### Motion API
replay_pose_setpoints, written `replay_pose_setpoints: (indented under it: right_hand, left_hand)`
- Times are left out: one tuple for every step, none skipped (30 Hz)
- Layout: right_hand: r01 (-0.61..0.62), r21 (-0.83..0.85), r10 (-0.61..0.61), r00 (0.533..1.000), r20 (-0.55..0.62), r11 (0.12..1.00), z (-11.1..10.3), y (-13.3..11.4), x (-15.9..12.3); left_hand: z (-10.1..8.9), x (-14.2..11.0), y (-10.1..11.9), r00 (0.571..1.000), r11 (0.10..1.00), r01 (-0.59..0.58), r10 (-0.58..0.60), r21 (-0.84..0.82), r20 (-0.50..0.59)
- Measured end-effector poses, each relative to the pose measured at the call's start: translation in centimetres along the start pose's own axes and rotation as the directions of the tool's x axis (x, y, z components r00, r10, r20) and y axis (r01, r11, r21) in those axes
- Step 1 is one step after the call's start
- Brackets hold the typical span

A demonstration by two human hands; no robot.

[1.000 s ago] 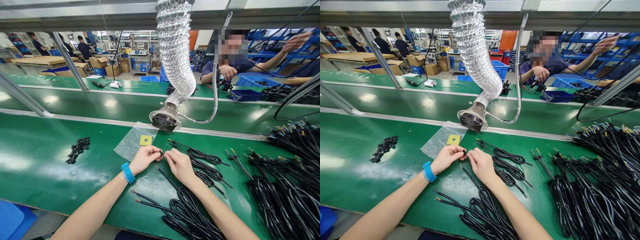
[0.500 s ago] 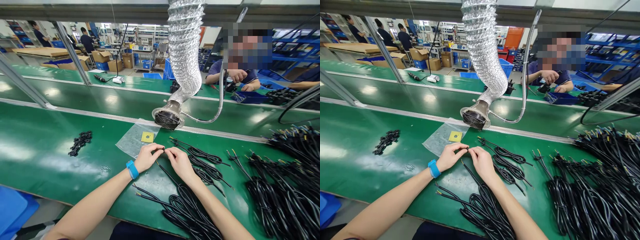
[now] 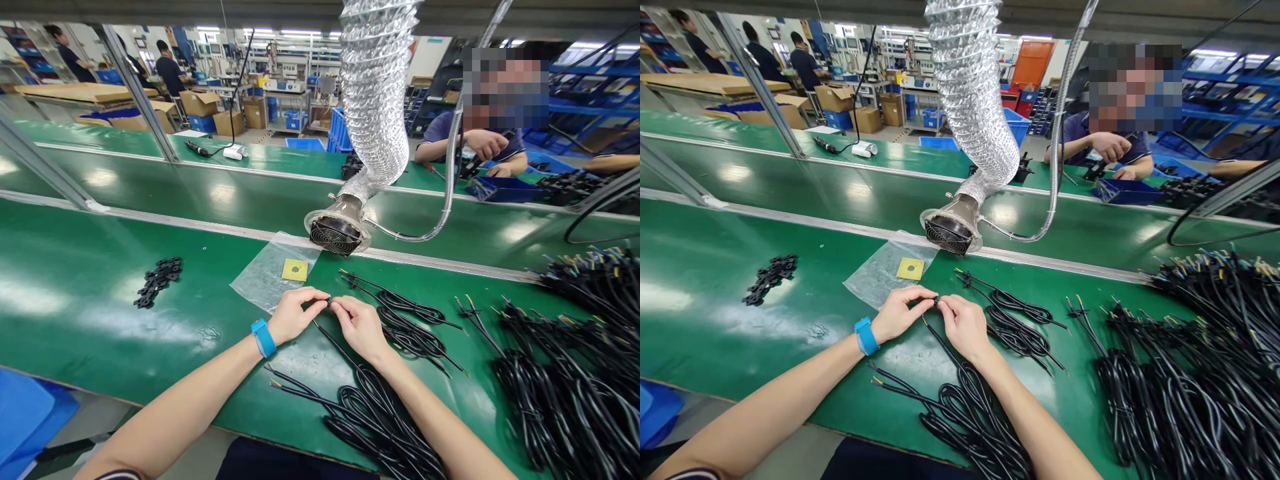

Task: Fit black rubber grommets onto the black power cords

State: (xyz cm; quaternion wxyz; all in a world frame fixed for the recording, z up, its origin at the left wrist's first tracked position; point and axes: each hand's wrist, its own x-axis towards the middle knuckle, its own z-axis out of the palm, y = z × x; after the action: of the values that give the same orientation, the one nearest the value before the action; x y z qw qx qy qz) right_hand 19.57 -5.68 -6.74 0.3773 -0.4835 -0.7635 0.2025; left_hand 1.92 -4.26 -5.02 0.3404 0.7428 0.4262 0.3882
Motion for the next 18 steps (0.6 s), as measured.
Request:
replay_pose_setpoints:
  right_hand:
    - [-0.005, 0.017, 0.005, 1.0, 0.016, 1.0, -0.06, -0.03, -0.01]
    - [-0.011, 0.031, 0.01, 0.999, 0.031, 0.999, -0.11, -0.06, 0.0]
    - [-0.016, 0.043, 0.014, 0.999, 0.045, 0.999, -0.16, -0.08, 0.02]
    - [-0.022, 0.051, 0.019, 0.998, 0.056, 0.998, -0.2, -0.09, 0.06]
    - [-0.029, 0.057, 0.026, 0.998, 0.062, 0.998, -0.24, -0.11, 0.12]
    - [-0.037, 0.063, 0.033, 0.997, 0.067, 0.997, -0.27, -0.12, 0.19]
    - [-0.045, 0.073, 0.04, 0.997, 0.067, 0.996, -0.3, -0.15, 0.27]
    - [-0.052, 0.084, 0.047, 0.997, 0.065, 0.995, -0.32, -0.17, 0.35]
    - [-0.058, 0.097, 0.052, 0.997, 0.061, 0.994, -0.34, -0.2, 0.42]
    - [-0.059, 0.109, 0.053, 0.997, 0.057, 0.992, -0.35, -0.22, 0.47]
    - [-0.055, 0.116, 0.049, 0.997, 0.055, 0.992, -0.35, -0.23, 0.51]
    - [-0.049, 0.118, 0.043, 0.998, 0.056, 0.992, -0.35, -0.23, 0.52]
    - [-0.043, 0.114, 0.036, 0.998, 0.058, 0.993, -0.34, -0.22, 0.52]
    - [-0.037, 0.105, 0.03, 0.998, 0.062, 0.994, -0.34, -0.22, 0.52]
    - [-0.032, 0.091, 0.026, 0.998, 0.065, 0.995, -0.35, -0.23, 0.52]
    - [-0.028, 0.073, 0.023, 0.997, 0.068, 0.997, -0.37, -0.26, 0.53]
    - [-0.024, 0.053, 0.02, 0.997, 0.073, 0.998, -0.43, -0.33, 0.56]
    - [-0.018, 0.032, 0.015, 0.997, 0.081, 0.999, -0.56, -0.44, 0.6]
  left_hand:
    - [0.01, -0.04, 0.06, 1.0, 1.0, -0.008, 0.008, -0.011, 0.011]
    - [0.03, -0.07, 0.1, 1.0, 1.0, -0.011, 0.011, -0.023, 0.02]
    - [0.04, -0.08, 0.12, 1.0, 0.999, -0.009, 0.01, -0.035, 0.028]
    - [0.04, -0.07, 0.14, 0.999, 0.999, -0.005, 0.006, -0.047, 0.033]
    - [0.03, -0.03, 0.14, 0.999, 0.998, 0.001, 0.001, -0.058, 0.037]
    - [0.01, 0.03, 0.13, 0.999, 0.998, 0.007, -0.005, -0.068, 0.036]
    - [-0.03, 0.12, 0.1, 0.999, 0.997, 0.016, -0.013, -0.079, 0.032]
    - [-0.08, 0.22, 0.06, 0.999, 0.995, 0.03, -0.028, -0.096, 0.024]
    - [-0.14, 0.32, 0.01, 0.999, 0.991, 0.05, -0.049, -0.121, 0.011]
    - [-0.21, 0.43, -0.06, 0.997, 0.985, 0.075, -0.076, -0.153, -0.001]
    - [-0.28, 0.53, -0.14, 0.995, 0.978, 0.1, -0.104, -0.184, -0.008]
    - [-0.36, 0.62, -0.22, 0.992, 0.97, 0.124, -0.128, -0.209, -0.007]
    - [-0.44, 0.69, -0.3, 0.989, 0.965, 0.143, -0.146, -0.221, 0.002]
    - [-0.52, 0.75, -0.37, 0.988, 0.963, 0.156, -0.156, -0.221, 0.017]
    - [-0.61, 0.79, -0.42, 0.987, 0.964, 0.163, -0.159, -0.212, 0.034]
    - [-0.7, 0.82, -0.46, 0.986, 0.966, 0.164, -0.157, -0.198, 0.05]
    - [-0.79, 0.84, -0.47, 0.987, 0.97, 0.158, -0.149, -0.183, 0.06]
    - [-0.87, 0.85, -0.47, 0.988, 0.975, 0.146, -0.137, -0.165, 0.066]
